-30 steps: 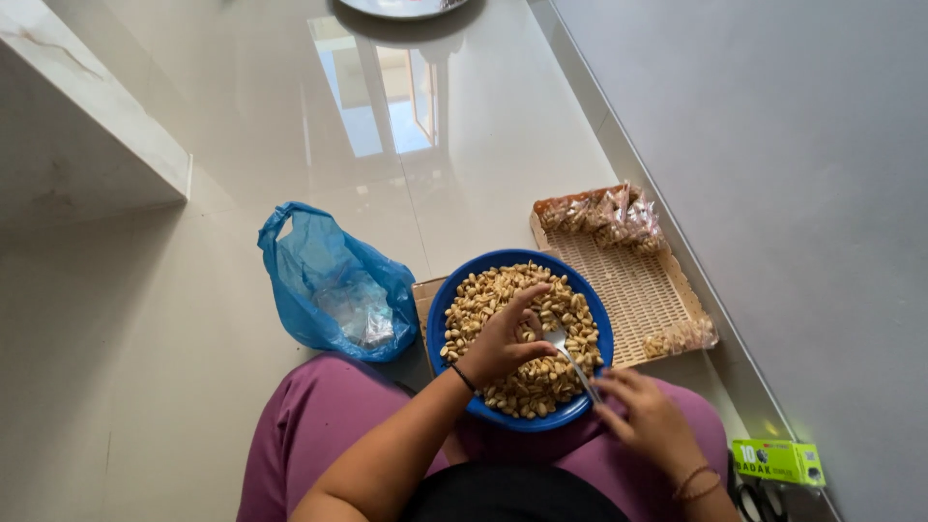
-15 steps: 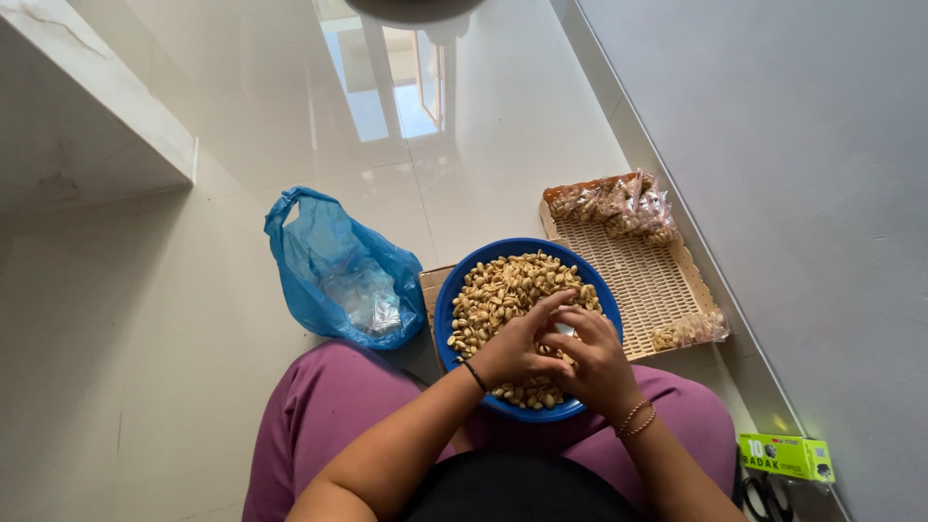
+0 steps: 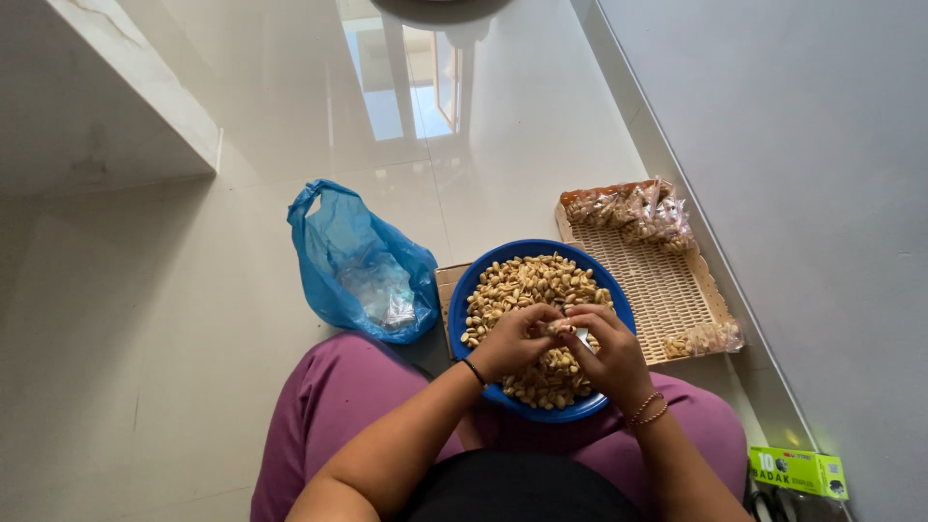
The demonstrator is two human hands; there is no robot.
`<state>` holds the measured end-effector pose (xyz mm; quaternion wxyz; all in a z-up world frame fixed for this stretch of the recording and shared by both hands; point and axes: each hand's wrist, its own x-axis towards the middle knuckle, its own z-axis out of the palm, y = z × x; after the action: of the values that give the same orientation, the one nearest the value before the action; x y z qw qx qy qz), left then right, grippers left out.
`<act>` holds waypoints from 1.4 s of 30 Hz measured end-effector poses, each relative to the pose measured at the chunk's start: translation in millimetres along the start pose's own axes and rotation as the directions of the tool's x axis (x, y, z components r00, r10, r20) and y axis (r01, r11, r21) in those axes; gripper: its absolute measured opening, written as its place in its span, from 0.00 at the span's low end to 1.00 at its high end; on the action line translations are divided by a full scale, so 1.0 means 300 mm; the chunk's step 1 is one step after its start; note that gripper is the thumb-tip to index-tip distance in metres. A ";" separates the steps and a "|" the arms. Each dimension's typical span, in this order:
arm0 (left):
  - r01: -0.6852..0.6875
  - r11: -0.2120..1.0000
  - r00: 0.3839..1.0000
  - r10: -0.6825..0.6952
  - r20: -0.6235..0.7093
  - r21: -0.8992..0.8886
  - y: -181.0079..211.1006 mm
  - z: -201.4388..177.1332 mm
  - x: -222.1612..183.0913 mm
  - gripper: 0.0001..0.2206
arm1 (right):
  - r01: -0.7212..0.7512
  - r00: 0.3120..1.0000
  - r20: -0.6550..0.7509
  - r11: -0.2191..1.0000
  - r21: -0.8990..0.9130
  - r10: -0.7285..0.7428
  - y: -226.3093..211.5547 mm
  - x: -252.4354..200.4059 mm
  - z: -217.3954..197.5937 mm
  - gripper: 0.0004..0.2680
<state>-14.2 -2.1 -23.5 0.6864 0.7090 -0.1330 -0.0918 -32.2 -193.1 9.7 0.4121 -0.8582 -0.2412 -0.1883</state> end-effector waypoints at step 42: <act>-0.029 0.860 0.967 -0.106 -0.233 -0.509 0.081 0.062 -0.001 0.08 | -0.552 0.767 0.127 0.547 0.629 0.629 -0.034 0.014 0.058 0.11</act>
<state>-21.9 -20.2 0.0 0.8582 0.5112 -0.0010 -0.0462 -32.4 -172.8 7.9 0.7277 -0.6849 0.0369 0.0061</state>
